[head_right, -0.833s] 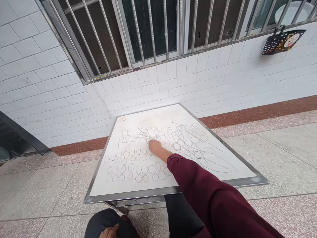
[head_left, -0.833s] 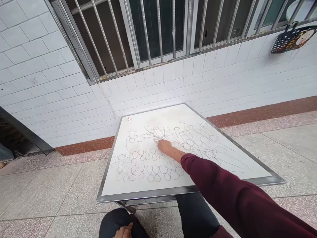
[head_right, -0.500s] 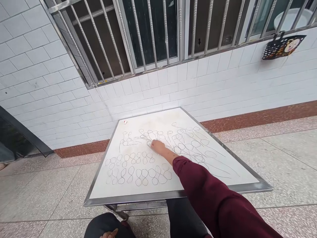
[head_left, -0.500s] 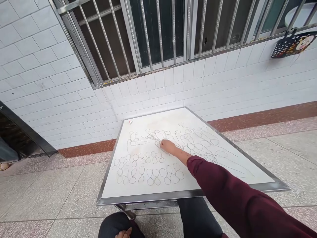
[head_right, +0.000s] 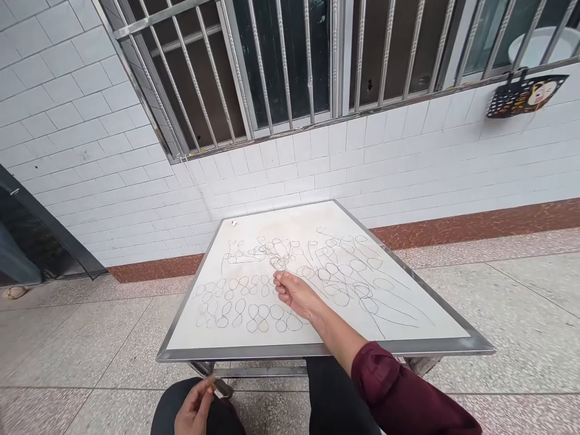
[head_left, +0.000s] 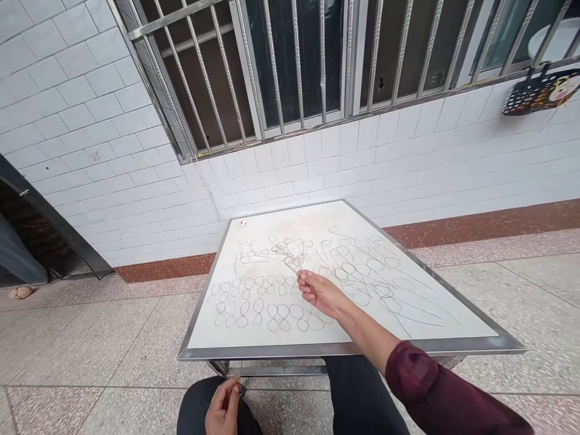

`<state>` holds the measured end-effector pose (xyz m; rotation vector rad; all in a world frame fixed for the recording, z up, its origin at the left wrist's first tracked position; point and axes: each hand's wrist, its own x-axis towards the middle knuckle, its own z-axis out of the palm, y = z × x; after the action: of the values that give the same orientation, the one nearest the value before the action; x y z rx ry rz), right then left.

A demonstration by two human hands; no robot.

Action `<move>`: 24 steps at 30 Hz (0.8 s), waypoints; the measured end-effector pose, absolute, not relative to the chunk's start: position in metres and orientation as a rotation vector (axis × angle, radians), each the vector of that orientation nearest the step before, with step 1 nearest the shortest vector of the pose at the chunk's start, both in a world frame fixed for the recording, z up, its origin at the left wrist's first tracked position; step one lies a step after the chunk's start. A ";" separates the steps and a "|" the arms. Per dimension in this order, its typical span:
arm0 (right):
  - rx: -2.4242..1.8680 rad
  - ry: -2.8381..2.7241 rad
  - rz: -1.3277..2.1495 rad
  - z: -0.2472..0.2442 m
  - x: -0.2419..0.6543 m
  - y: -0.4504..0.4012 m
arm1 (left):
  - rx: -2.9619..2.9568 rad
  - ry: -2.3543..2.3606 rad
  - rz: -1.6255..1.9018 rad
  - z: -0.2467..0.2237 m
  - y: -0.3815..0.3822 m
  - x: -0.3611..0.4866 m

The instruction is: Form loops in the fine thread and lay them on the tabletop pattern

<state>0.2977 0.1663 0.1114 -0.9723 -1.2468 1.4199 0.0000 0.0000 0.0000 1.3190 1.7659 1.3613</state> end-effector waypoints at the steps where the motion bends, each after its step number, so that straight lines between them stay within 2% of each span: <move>1: -0.899 -1.233 1.500 0.110 0.286 0.146 | 1.177 1.659 1.386 0.021 0.007 0.014; 4: -0.527 -0.985 1.895 0.105 0.256 0.092 | 0.992 1.320 1.507 0.077 0.027 0.050; 8: -0.387 -0.924 2.070 0.094 0.233 0.050 | 0.955 1.264 1.545 0.105 0.040 0.076; 15: -0.421 -1.024 2.069 0.079 0.225 0.026 | 0.926 1.083 1.603 0.107 0.025 0.098; 24: -0.558 -1.456 1.797 0.073 0.219 0.006 | 0.883 1.129 1.661 0.096 0.008 0.098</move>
<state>0.2195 0.0058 0.0727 -0.5584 -1.4564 1.7969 0.0983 0.0082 0.0962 0.8831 1.1294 1.6615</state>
